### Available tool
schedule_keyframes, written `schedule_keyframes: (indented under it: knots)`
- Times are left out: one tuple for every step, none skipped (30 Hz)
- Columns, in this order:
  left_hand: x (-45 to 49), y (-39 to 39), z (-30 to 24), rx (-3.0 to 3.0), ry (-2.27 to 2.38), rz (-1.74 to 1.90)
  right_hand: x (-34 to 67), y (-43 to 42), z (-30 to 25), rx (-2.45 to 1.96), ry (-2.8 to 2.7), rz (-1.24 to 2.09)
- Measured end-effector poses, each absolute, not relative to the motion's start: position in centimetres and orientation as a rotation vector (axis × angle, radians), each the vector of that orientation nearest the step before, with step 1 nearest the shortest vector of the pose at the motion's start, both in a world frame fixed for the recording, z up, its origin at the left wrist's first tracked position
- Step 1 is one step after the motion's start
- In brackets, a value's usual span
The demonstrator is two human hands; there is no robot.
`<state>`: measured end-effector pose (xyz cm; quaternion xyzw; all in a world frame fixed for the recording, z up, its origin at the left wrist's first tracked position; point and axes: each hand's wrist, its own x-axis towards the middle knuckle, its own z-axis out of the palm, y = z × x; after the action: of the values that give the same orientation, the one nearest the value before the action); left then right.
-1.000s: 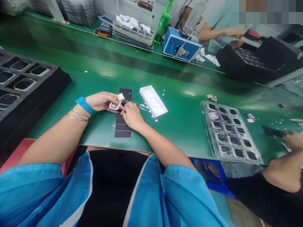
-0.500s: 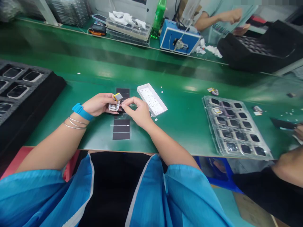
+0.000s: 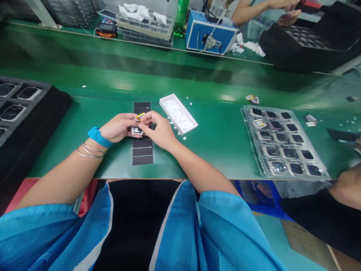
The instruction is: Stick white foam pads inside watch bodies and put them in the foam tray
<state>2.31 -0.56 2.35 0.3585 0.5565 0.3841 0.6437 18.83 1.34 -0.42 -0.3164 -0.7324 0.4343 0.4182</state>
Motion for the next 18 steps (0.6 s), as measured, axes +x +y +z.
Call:
schedule_keyframes:
  knots:
    - [2.26,-0.54,2.28,0.819,1.268,0.872,18.83,1.37,-0.49,-0.789,-1.844,1.083]
    - [2.22,-0.53,2.22,0.821,1.268,0.870,18.85,1.40,-0.55,-0.783,-1.848,1.078]
    - [2.20,-0.52,2.19,0.822,1.270,0.870,18.86,1.44,-0.62,-0.778,-1.851,1.078]
    - [2.20,-0.51,2.17,0.823,1.272,0.870,18.88,1.48,-0.68,-0.773,-1.850,1.080]
    - [2.22,-0.51,2.17,0.824,1.276,0.870,18.89,1.53,-0.73,-0.768,-1.847,1.085]
    - [2.25,-0.51,2.19,0.825,1.279,0.869,18.90,1.58,-0.77,-0.764,-1.841,1.094]
    - [2.28,-0.51,2.23,0.826,1.284,0.868,18.90,1.62,-0.81,-0.758,-1.833,1.103]
    - [2.31,-0.51,2.28,0.827,1.288,0.866,18.89,1.66,-0.83,-0.750,-1.821,1.113]
    - [2.34,-0.52,2.34,0.827,1.292,0.866,18.88,1.68,-0.84,-0.741,-1.809,1.123]
    - [2.36,-0.52,2.39,0.826,1.294,0.868,18.86,1.69,-0.84,-0.734,-1.800,1.133]
    - [2.37,-0.53,2.43,0.824,1.297,0.871,18.84,1.68,-0.83,-0.731,-1.799,1.144]
    - [2.37,-0.53,2.45,0.823,1.296,0.874,18.83,1.65,-0.81,-0.730,-1.806,1.156]
    - [2.36,-0.53,2.45,0.824,1.292,0.875,18.82,1.61,-0.79,-0.734,-1.820,1.168]
    - [2.35,-0.52,2.43,0.825,1.287,0.875,18.82,1.57,-0.77,-0.740,-1.838,1.176]
    - [2.33,-0.51,2.40,0.826,1.282,0.873,18.82,1.54,-0.77,-0.747,-1.855,1.178]
    - [2.33,-0.50,2.37,0.826,1.276,0.871,18.82,1.51,-0.77,-0.753,-1.868,1.174]
    - [2.33,-0.49,2.35,0.826,1.272,0.871,18.84,1.49,-0.80,-0.758,-1.876,1.164]
    - [2.33,-0.49,2.34,0.825,1.269,0.872,18.85,1.48,-0.84,-0.761,-1.881,1.147]
